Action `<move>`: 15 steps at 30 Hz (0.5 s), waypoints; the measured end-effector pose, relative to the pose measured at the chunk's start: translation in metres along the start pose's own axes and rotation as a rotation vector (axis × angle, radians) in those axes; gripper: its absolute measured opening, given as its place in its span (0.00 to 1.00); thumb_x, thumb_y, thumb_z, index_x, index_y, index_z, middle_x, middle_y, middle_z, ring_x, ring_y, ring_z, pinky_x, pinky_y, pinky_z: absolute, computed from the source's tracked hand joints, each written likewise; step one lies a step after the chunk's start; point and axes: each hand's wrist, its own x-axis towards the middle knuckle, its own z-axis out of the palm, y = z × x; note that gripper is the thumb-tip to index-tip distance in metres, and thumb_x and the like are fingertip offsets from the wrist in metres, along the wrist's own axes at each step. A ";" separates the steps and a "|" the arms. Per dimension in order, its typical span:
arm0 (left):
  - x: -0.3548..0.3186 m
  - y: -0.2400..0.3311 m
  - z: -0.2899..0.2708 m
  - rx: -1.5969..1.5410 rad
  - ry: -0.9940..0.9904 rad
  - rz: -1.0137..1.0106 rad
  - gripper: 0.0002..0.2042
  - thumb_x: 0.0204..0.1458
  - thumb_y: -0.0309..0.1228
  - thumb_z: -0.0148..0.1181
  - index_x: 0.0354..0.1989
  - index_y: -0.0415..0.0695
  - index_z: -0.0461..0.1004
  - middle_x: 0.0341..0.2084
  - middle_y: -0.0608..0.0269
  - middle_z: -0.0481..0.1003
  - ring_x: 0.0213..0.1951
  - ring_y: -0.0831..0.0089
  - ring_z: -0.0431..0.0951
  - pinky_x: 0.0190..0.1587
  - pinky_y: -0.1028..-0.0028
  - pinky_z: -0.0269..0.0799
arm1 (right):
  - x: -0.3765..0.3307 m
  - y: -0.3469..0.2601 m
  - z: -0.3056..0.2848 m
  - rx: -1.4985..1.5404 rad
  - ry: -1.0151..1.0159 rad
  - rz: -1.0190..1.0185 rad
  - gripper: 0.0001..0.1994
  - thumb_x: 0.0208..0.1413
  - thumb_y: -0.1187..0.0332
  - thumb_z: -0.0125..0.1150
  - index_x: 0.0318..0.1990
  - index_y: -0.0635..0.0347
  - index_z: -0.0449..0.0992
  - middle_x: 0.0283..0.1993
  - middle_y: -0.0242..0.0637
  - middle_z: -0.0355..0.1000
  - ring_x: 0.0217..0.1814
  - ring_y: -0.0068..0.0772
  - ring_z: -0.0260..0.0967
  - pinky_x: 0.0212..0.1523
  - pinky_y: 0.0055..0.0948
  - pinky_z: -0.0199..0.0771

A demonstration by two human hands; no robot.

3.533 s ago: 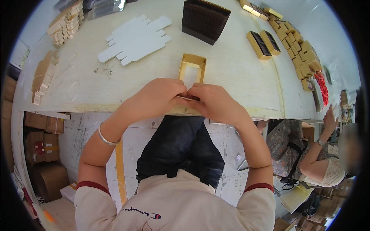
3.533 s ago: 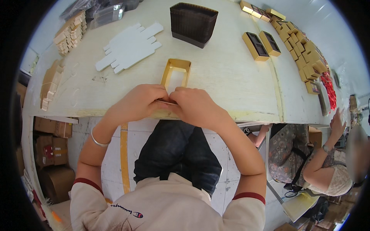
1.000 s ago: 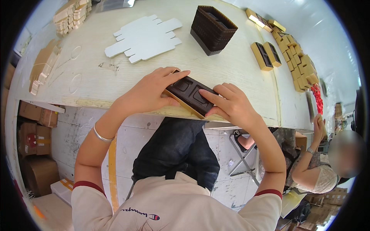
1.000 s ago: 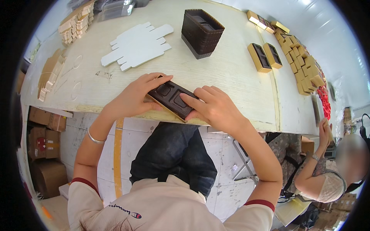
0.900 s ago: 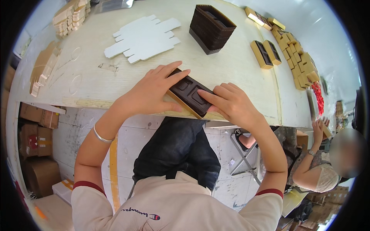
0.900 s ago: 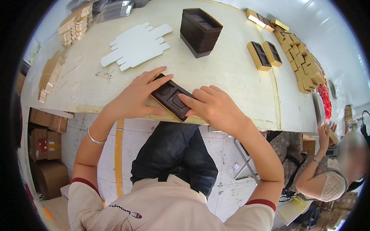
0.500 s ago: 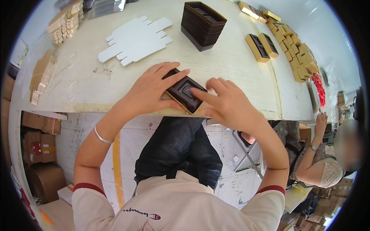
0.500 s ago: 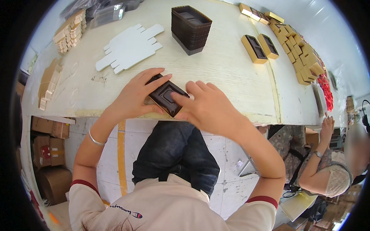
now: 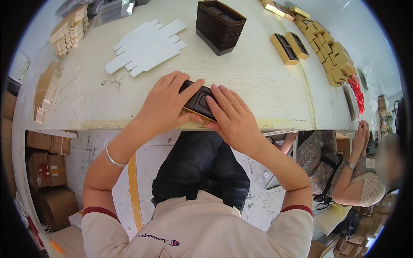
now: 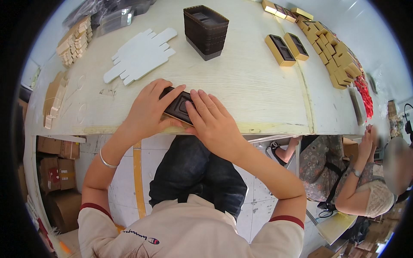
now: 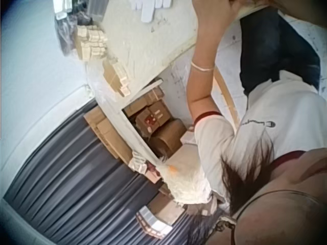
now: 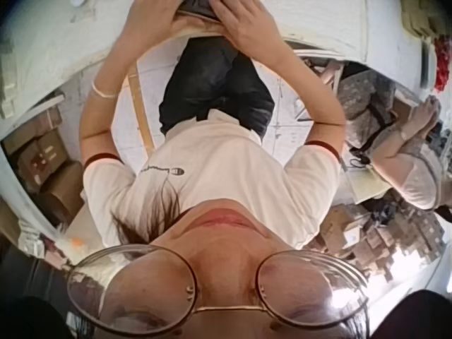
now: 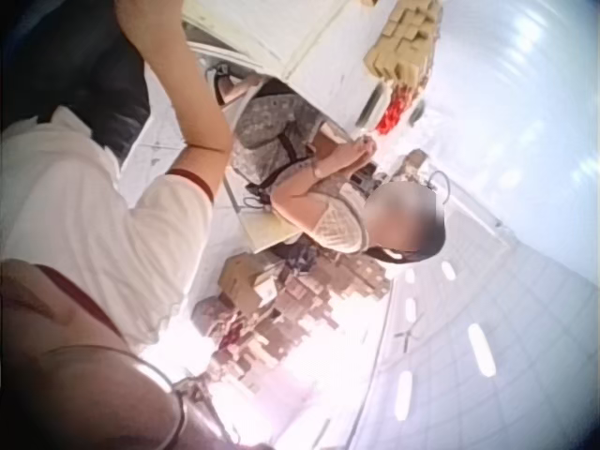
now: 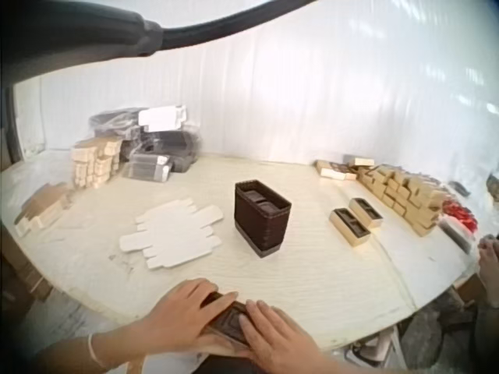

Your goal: The person folds flat cardboard pieces into rectangular boxes and inserts dark plastic trays into them. The person repeatedly picks up a flat piece, folds it into a box shape, and places a tray inside, then sets the completed unit aside.

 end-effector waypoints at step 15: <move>0.002 0.025 0.009 0.166 -0.032 -0.014 0.36 0.46 0.42 0.63 0.65 0.47 0.60 0.51 0.54 0.64 0.54 0.56 0.63 0.62 0.52 0.54 | -0.010 0.013 -0.006 0.171 0.065 0.163 0.35 0.58 0.49 0.52 0.64 0.70 0.57 0.68 0.55 0.52 0.72 0.54 0.47 0.69 0.49 0.47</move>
